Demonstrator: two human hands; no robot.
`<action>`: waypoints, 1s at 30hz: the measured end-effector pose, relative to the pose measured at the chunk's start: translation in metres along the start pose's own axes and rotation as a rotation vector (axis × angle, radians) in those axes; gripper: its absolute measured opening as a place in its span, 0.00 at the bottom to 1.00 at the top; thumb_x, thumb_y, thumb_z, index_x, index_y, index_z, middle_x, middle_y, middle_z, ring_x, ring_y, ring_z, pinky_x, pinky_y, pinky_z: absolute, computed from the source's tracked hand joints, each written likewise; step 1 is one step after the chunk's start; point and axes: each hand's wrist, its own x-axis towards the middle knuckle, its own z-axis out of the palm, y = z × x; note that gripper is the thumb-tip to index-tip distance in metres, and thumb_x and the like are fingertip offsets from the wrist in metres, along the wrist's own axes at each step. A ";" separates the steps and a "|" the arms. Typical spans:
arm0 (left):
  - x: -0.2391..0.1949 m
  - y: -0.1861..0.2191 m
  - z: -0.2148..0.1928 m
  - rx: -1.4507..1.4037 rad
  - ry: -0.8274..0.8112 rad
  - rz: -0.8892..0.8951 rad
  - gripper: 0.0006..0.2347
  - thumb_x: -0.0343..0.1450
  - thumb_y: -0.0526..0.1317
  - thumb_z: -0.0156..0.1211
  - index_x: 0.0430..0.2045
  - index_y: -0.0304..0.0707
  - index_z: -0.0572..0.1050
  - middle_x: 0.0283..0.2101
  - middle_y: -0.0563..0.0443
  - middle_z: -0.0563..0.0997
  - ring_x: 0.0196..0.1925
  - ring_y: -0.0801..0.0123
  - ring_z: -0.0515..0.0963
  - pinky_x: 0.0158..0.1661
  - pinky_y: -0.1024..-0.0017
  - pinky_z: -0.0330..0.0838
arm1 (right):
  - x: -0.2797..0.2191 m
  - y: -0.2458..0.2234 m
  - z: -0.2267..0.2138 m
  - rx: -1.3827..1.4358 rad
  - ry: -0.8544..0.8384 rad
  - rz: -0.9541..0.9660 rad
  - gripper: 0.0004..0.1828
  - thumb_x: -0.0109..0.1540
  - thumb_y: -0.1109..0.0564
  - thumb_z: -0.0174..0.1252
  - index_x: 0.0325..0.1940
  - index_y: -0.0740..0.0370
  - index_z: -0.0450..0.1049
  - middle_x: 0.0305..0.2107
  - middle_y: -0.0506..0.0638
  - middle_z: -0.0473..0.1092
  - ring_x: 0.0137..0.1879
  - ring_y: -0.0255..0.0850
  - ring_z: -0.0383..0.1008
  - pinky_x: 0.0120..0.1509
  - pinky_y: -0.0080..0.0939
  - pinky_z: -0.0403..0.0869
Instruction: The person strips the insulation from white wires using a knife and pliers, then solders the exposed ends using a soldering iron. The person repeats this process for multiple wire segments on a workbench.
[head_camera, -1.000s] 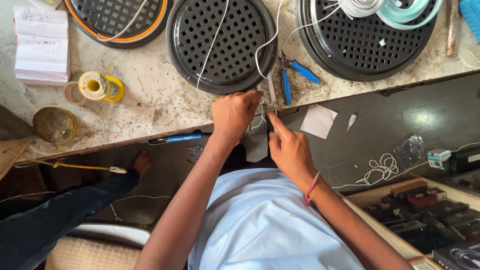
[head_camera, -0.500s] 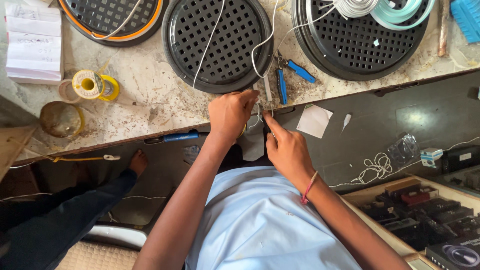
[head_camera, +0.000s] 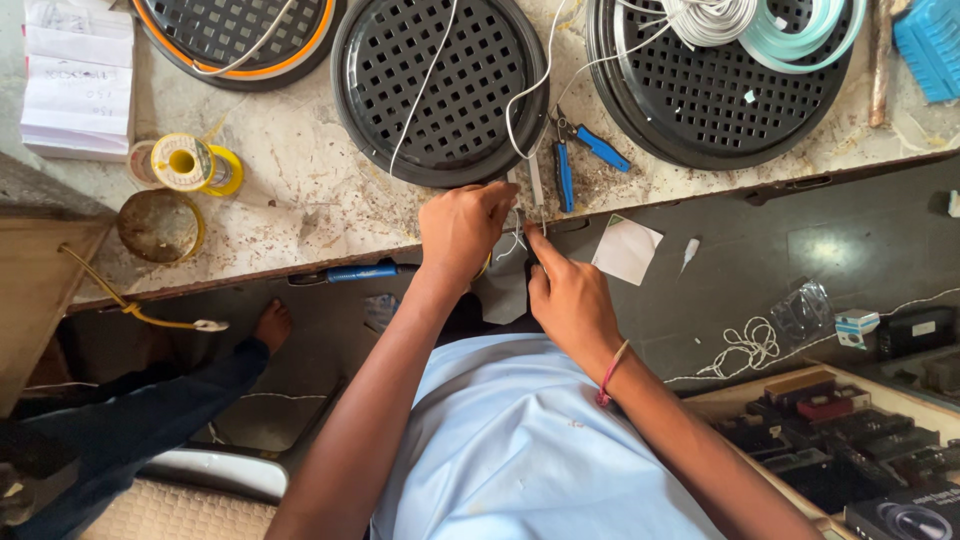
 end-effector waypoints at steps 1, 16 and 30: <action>-0.001 0.000 0.000 -0.002 0.005 0.002 0.04 0.69 0.40 0.65 0.34 0.49 0.84 0.26 0.49 0.83 0.28 0.56 0.83 0.29 0.60 0.72 | -0.001 0.000 -0.001 0.000 -0.004 -0.003 0.28 0.61 0.63 0.55 0.67 0.56 0.71 0.19 0.64 0.70 0.28 0.61 0.74 0.36 0.60 0.70; -0.001 0.000 0.002 0.007 0.009 -0.003 0.04 0.69 0.40 0.65 0.34 0.49 0.84 0.28 0.49 0.84 0.29 0.56 0.83 0.29 0.60 0.73 | 0.001 -0.003 -0.007 0.006 -0.023 0.004 0.30 0.60 0.62 0.55 0.68 0.56 0.69 0.17 0.64 0.69 0.26 0.60 0.73 0.36 0.59 0.70; -0.002 -0.001 0.003 0.005 0.017 -0.003 0.04 0.69 0.39 0.64 0.33 0.50 0.84 0.27 0.50 0.84 0.29 0.57 0.83 0.29 0.60 0.73 | 0.000 -0.001 -0.010 0.101 -0.047 0.037 0.28 0.60 0.61 0.56 0.67 0.55 0.70 0.17 0.64 0.68 0.24 0.59 0.72 0.34 0.56 0.69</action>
